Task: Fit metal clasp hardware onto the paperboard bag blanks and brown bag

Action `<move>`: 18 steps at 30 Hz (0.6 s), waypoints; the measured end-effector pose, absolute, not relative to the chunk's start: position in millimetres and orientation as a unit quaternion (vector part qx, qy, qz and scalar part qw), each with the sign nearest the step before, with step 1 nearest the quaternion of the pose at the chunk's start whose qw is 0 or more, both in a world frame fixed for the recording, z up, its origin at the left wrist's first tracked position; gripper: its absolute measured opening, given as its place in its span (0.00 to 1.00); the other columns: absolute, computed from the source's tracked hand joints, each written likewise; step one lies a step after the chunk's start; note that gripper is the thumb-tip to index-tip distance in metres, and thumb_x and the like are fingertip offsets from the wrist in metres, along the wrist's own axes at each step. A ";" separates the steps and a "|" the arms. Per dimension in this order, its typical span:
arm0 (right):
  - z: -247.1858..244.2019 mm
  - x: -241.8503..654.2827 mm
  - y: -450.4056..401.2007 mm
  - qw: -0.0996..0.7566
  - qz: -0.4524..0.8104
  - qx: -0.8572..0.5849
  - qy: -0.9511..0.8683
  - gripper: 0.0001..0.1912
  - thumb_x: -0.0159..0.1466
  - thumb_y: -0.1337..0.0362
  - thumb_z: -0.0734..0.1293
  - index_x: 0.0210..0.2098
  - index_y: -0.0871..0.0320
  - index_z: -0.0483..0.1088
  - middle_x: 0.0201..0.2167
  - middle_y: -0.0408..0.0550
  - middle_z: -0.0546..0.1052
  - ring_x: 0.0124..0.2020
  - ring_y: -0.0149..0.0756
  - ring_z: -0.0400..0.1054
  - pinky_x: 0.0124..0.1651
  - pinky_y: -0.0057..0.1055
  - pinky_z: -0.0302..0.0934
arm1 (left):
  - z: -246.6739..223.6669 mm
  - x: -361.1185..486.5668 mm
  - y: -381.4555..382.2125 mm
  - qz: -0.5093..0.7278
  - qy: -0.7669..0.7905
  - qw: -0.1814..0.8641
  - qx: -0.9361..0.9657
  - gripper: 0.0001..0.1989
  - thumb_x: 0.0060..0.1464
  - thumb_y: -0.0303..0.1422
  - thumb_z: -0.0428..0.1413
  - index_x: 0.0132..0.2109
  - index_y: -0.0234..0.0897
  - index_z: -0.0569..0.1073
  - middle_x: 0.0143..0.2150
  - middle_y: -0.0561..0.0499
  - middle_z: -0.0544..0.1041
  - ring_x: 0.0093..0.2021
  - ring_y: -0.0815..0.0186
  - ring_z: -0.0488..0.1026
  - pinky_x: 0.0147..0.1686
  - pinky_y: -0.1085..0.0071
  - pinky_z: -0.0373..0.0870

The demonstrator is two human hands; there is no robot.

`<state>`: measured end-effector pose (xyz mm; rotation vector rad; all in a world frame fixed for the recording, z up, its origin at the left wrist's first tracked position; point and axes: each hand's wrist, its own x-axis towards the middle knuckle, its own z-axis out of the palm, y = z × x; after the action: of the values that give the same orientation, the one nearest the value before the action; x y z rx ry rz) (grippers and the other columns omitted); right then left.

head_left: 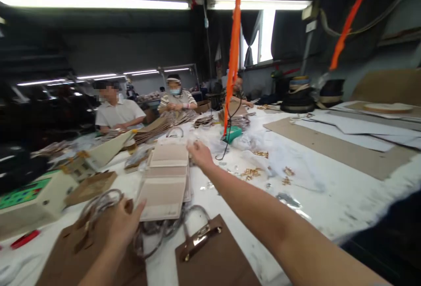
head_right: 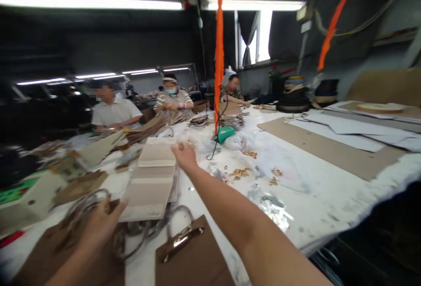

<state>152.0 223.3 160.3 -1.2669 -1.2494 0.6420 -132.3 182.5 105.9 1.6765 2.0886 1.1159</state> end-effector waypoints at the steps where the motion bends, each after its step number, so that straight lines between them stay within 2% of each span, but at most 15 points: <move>1: 136.3 159.5 206.8 0.574 0.266 -0.555 -0.541 0.17 0.66 0.56 0.69 0.48 0.59 0.79 0.42 0.50 0.83 0.45 0.43 0.76 0.51 0.37 0.68 | 94.6 -128.2 187.8 0.361 0.711 0.077 0.598 0.43 0.52 0.54 0.53 0.61 0.18 0.69 0.64 0.22 0.70 0.66 0.32 0.65 0.64 0.39 0.61; 3: 87.1 182.7 165.2 0.552 0.243 -0.576 -0.552 0.13 0.65 0.57 0.70 0.46 0.55 0.80 0.39 0.45 0.84 0.41 0.40 0.77 0.48 0.34 0.70 | 71.3 -115.2 178.9 0.351 0.677 0.048 0.645 0.47 0.53 0.55 0.50 0.65 0.16 0.65 0.67 0.21 0.65 0.70 0.33 0.60 0.68 0.41 0.55; 5: 45.1 223.0 120.3 0.532 0.211 -0.611 -0.547 0.11 0.64 0.58 0.70 0.42 0.54 0.81 0.39 0.45 0.84 0.40 0.39 0.77 0.47 0.33 0.70 | 51.0 -98.9 150.7 0.368 0.652 0.110 0.654 0.49 0.51 0.59 0.51 0.68 0.23 0.64 0.66 0.26 0.67 0.66 0.36 0.66 0.65 0.43 0.63; 7: 16.7 280.4 82.6 0.512 0.164 -0.665 -0.519 0.12 0.66 0.58 0.66 0.42 0.54 0.81 0.40 0.47 0.83 0.40 0.40 0.77 0.47 0.36 0.70 | 33.1 -83.5 116.0 0.373 0.649 0.208 0.629 0.49 0.48 0.61 0.54 0.68 0.34 0.64 0.66 0.34 0.69 0.57 0.40 0.75 0.54 0.45 0.75; 9: 1.6 344.4 57.3 0.485 0.111 -0.722 -0.480 0.14 0.65 0.59 0.65 0.43 0.55 0.81 0.42 0.50 0.82 0.41 0.42 0.76 0.51 0.40 0.69 | 14.5 -72.2 85.2 0.365 0.650 0.260 0.614 0.46 0.46 0.62 0.56 0.66 0.40 0.67 0.65 0.38 0.70 0.54 0.43 0.77 0.46 0.49 0.79; 10: -2.6 374.5 49.0 0.467 0.091 -0.746 -0.465 0.14 0.64 0.59 0.66 0.44 0.55 0.80 0.45 0.51 0.81 0.42 0.42 0.76 0.52 0.42 0.68 | 4.8 -68.6 72.5 0.360 0.649 0.257 0.619 0.44 0.47 0.61 0.57 0.64 0.39 0.68 0.64 0.38 0.70 0.55 0.43 0.76 0.47 0.49 0.79; 12: -8.2 423.8 39.0 0.429 0.070 -0.783 -0.445 0.15 0.62 0.60 0.66 0.45 0.56 0.80 0.50 0.54 0.79 0.45 0.45 0.74 0.56 0.45 0.65 | -13.1 -64.6 51.9 0.351 0.640 0.215 0.649 0.39 0.49 0.59 0.56 0.60 0.36 0.72 0.62 0.37 0.72 0.60 0.42 0.71 0.55 0.47 0.75; 15: -16.9 464.8 34.9 0.373 0.086 -0.803 -0.456 0.17 0.60 0.59 0.69 0.45 0.58 0.81 0.50 0.59 0.80 0.48 0.49 0.74 0.58 0.46 0.62 | -26.5 -61.5 27.6 0.332 0.625 0.142 0.692 0.34 0.54 0.54 0.55 0.58 0.32 0.73 0.62 0.35 0.72 0.65 0.43 0.66 0.66 0.46 0.63; 18: -27.8 478.2 38.3 0.331 0.111 -0.798 -0.491 0.18 0.58 0.57 0.72 0.45 0.58 0.82 0.52 0.60 0.80 0.48 0.51 0.74 0.57 0.43 0.63 | -19.6 -55.0 11.5 0.301 0.637 0.115 0.701 0.32 0.57 0.48 0.55 0.61 0.30 0.72 0.64 0.34 0.71 0.66 0.44 0.64 0.67 0.49 0.60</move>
<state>478.2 38.3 -27.8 -2.0871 -1.2832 0.2907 -55.0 11.5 -19.6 2.0535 1.8660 0.8824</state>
